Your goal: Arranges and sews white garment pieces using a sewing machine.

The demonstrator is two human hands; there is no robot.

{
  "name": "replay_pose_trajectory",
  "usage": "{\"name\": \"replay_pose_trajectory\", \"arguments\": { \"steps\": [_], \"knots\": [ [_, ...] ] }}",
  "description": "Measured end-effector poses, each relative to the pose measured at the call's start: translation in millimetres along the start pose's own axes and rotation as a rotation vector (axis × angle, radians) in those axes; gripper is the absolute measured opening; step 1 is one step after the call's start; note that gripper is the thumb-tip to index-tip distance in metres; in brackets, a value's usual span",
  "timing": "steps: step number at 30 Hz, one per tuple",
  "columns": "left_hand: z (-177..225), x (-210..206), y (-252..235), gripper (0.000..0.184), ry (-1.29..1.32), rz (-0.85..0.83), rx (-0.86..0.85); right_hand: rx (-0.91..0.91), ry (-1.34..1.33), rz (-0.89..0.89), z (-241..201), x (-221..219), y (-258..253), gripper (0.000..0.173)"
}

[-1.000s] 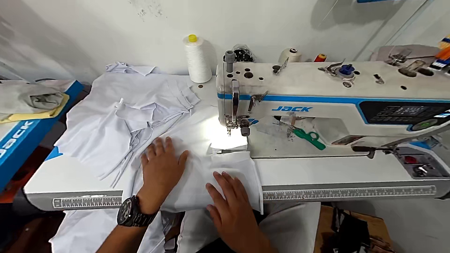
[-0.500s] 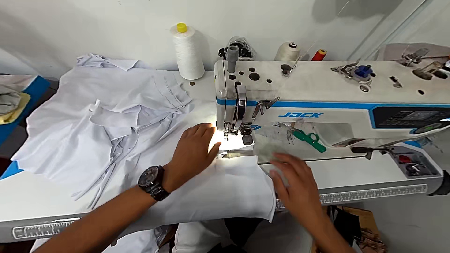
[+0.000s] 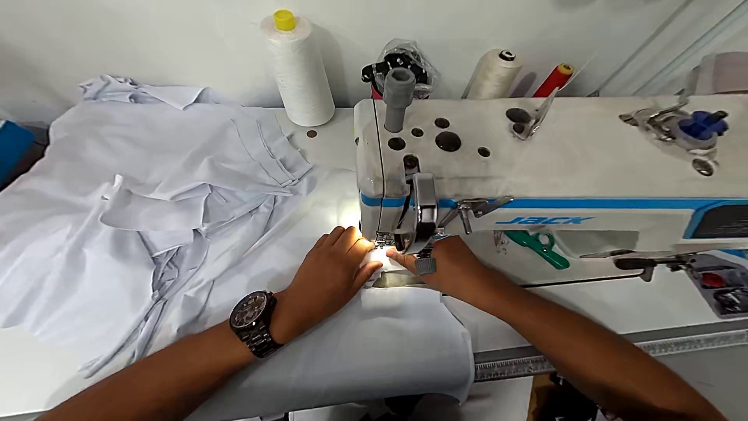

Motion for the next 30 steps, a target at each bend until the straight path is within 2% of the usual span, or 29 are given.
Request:
{"name": "replay_pose_trajectory", "arguments": {
  "steps": [4, 9, 10, 14, 18, 22, 28, 30],
  "knots": [
    [2, -1, 7, 0.042, 0.03, -0.031, -0.007, 0.031, -0.015, -0.025, 2, -6, 2, 0.036],
    [5, 4, 10, 0.013, 0.205, -0.023, -0.095, 0.219, -0.106, -0.034, -2, -6, 6, 0.011],
    [7, 5, 12, 0.012, 0.199, -0.008, -0.124, 0.266, -0.112, -0.026, -2, -7, 10, 0.01],
    [21, 9, 16, 0.02, 0.07, 0.017, -0.282, 0.377, -0.107, 0.002, -8, -2, 20, 0.019],
    [30, 14, 21, 0.027, -0.009, 0.009, -0.397, 0.415, -0.142, -0.106, -12, 8, 23, 0.029],
    [38, 6, 26, 0.045, -0.049, -0.04, -0.437, 0.45, -0.072, -0.038, -16, 3, 25, 0.023],
    [47, 6, 29, 0.031, -0.09, -0.008, -0.463, 0.526, 0.04, -0.008, -25, -5, 32, 0.028],
    [46, 7, 28, 0.031, -0.045, 0.008, -0.426, 0.519, 0.102, -0.006, -29, -9, 35, 0.036]
  ]
}}
Point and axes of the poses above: each hand's wrist, its own y-axis away from the middle knuckle, its own x-axis out of the back of the hand, z = x × y, the point moved 8 cm from there along -y, towards the middle knuckle, and after that the axes turned 3 degrees about -z, right-handed, at the moved point
